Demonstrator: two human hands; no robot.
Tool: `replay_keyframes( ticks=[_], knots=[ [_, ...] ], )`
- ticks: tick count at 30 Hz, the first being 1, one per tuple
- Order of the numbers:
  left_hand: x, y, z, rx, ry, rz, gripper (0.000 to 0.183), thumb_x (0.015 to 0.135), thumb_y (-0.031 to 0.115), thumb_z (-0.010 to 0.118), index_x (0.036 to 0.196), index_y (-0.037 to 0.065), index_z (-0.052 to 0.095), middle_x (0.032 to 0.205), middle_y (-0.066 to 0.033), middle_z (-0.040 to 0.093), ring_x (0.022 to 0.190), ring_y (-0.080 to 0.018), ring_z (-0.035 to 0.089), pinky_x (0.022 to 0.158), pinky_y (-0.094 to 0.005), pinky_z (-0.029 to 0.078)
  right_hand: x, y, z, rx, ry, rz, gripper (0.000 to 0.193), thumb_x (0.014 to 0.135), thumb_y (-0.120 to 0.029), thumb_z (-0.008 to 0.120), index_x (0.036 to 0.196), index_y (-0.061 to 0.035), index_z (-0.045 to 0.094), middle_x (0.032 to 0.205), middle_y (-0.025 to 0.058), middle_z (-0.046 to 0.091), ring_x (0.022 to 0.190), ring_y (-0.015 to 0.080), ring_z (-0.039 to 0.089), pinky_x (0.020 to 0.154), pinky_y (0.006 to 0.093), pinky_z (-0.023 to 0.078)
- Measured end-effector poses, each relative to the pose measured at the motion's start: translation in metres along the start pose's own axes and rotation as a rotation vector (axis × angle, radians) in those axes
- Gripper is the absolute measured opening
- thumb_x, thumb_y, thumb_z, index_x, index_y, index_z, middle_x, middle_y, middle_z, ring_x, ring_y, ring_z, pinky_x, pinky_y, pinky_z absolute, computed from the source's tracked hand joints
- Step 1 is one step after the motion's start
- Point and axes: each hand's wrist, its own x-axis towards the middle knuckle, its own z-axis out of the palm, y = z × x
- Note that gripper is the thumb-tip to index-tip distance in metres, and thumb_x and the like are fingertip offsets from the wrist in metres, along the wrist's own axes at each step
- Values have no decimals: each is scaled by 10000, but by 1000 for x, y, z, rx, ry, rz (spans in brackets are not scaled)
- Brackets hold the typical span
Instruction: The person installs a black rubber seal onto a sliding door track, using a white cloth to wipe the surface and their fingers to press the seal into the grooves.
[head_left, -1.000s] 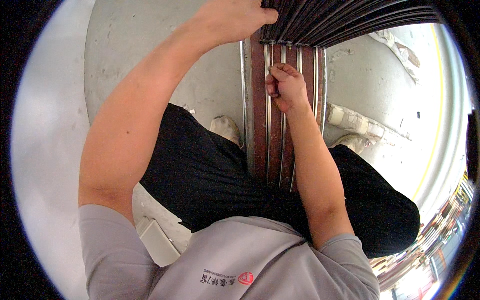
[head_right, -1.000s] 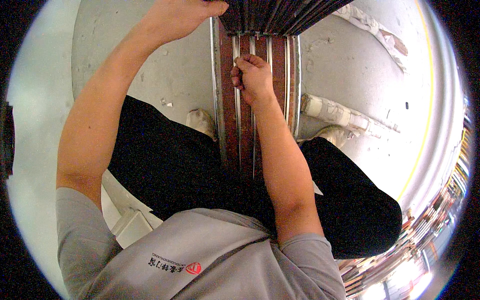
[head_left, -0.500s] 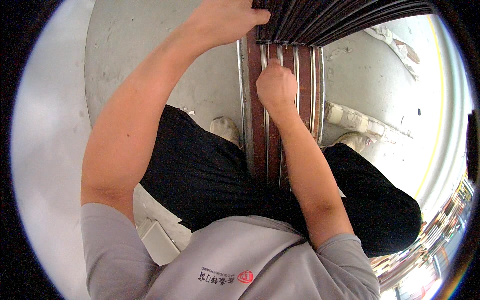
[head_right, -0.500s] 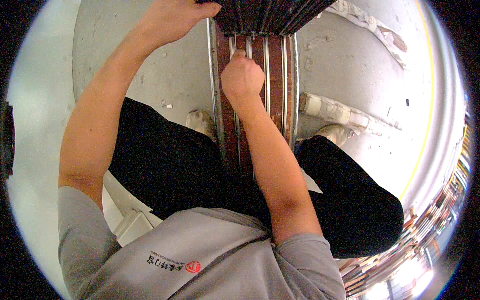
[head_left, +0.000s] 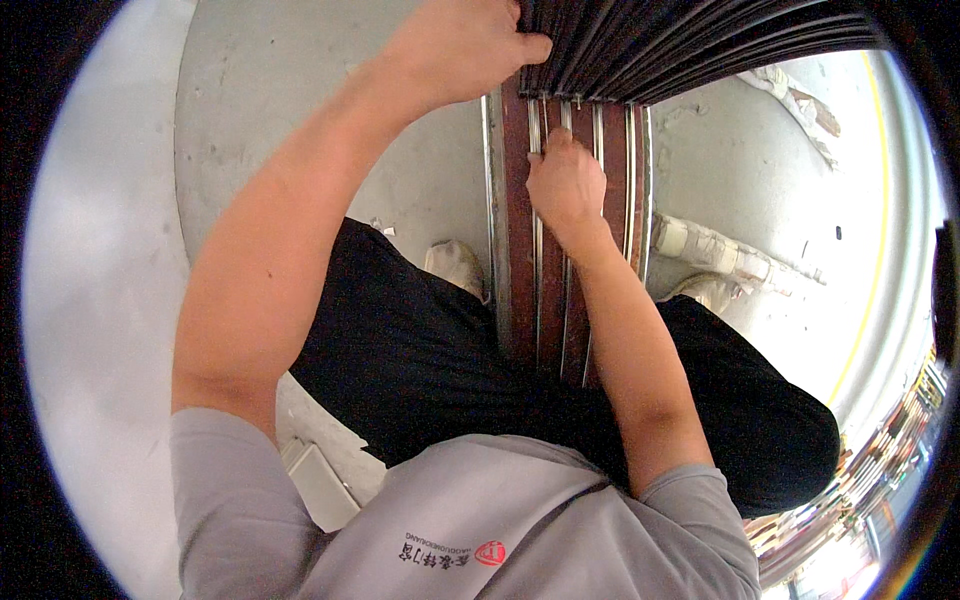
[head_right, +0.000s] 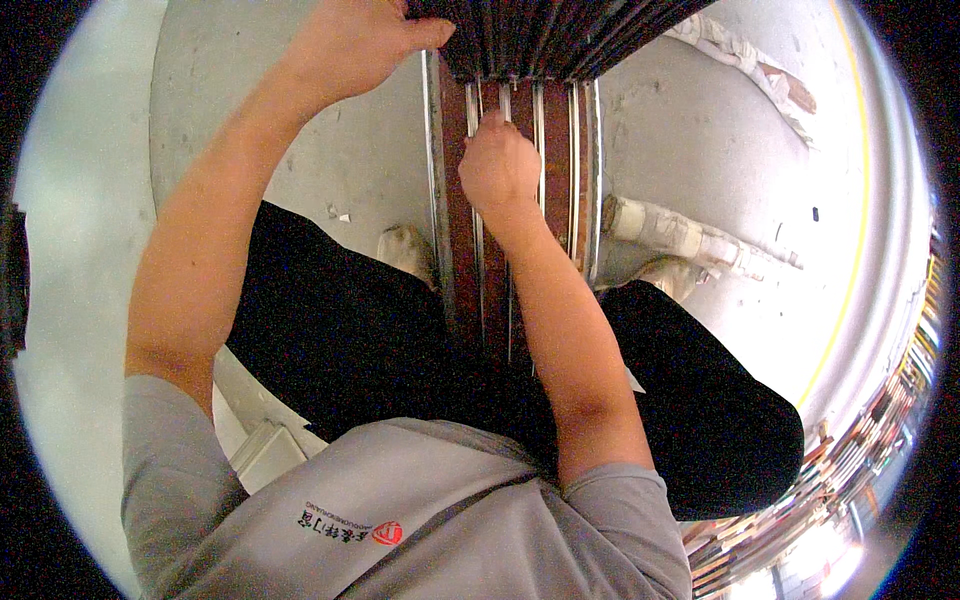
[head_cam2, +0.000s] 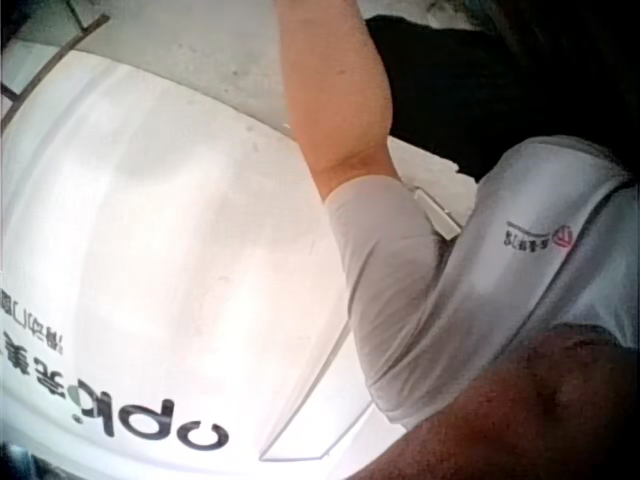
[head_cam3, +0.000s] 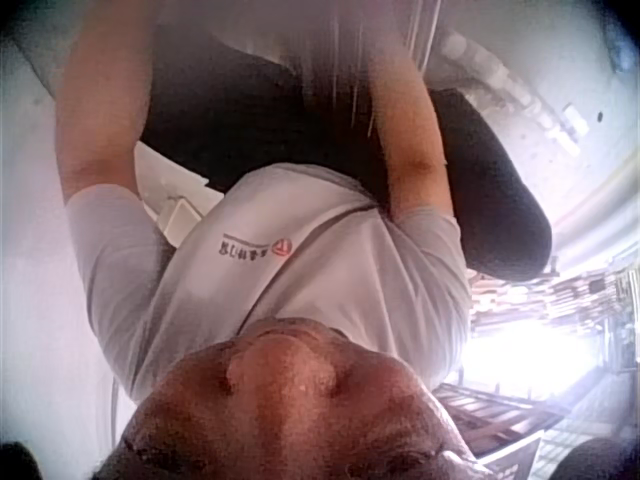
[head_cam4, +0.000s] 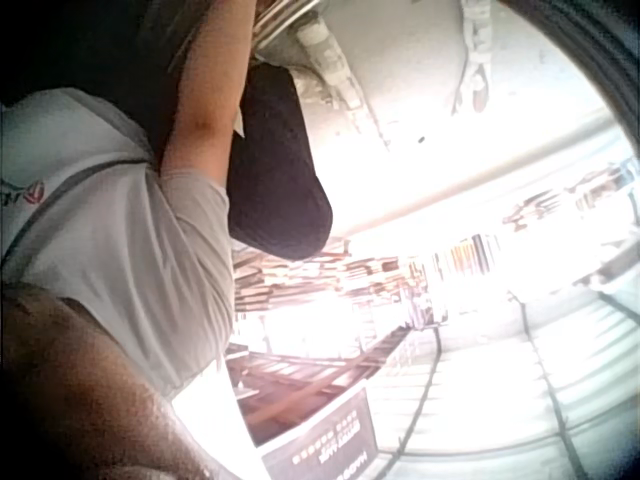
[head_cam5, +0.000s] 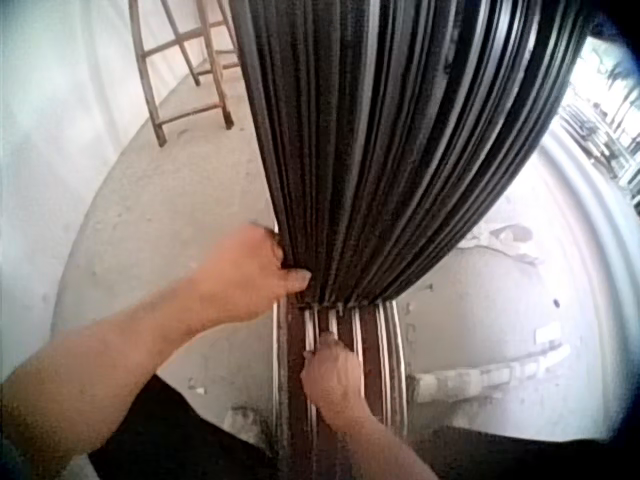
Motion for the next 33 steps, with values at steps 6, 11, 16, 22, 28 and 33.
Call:
replay_keyframes(
  ticks=[6, 11, 16, 22, 28, 33],
  knots=[
    [4, 5, -15, 109, -173, 29, 200, 882, 242, 558, 861, 119, 714, 656, -138, 628, 673, -309, 665, 630, -478, 523, 3, 16, 7, -86, 80, -119, 227, 912, -147, 597, 1063, 5, 522, 995, 256, 636, 853, 444, 659, 704, 506, 549],
    [12, 12, -20, -211, -248, -336, 302, 863, 344, 576, 858, 86, 734, 716, -199, 673, 704, -359, 674, 687, -482, 547, -1, 3, 8, -334, 42, -154, 195, 862, -55, 579, 1025, 19, 500, 1012, 226, 606, 882, 392, 673, 722, 469, 562],
    [10, 15, -33, -469, -127, -547, 316, 837, 301, 629, 889, 11, 743, 920, -201, 707, 879, -377, 691, 814, -463, 560, 0, -8, -1, -542, -91, -161, 205, 886, -91, 580, 1036, 28, 505, 1016, 201, 606, 880, 334, 703, 735, 395, 581],
    [4, 14, -42, -403, -98, -467, 378, 841, 365, 631, 811, 3, 737, 836, -210, 690, 857, -396, 683, 794, -470, 561, 9, 17, -8, 44, -96, -196, 294, 945, -216, 600, 1150, -34, 492, 962, 295, 666, 898, 446, 668, 796, 537, 530],
    [-8, 2, -50, -471, -68, -362, 425, 868, 391, 620, 757, -4, 732, 783, -209, 680, 836, -395, 681, 767, -473, 564, 6, -3, -20, -301, -110, -167, 230, 956, -242, 582, 1067, -47, 530, 831, 250, 687, 776, 443, 683, 671, 532, 540],
    [-6, -3, -56, -517, -41, -293, 365, 862, 350, 651, 785, 4, 740, 824, -193, 695, 859, -378, 686, 763, -475, 565, 0, -37, -2, -233, -40, -13, 196, 964, -181, 533, 1087, -33, 570, 850, 263, 682, 791, 461, 666, 699, 522, 545]
  ],
)
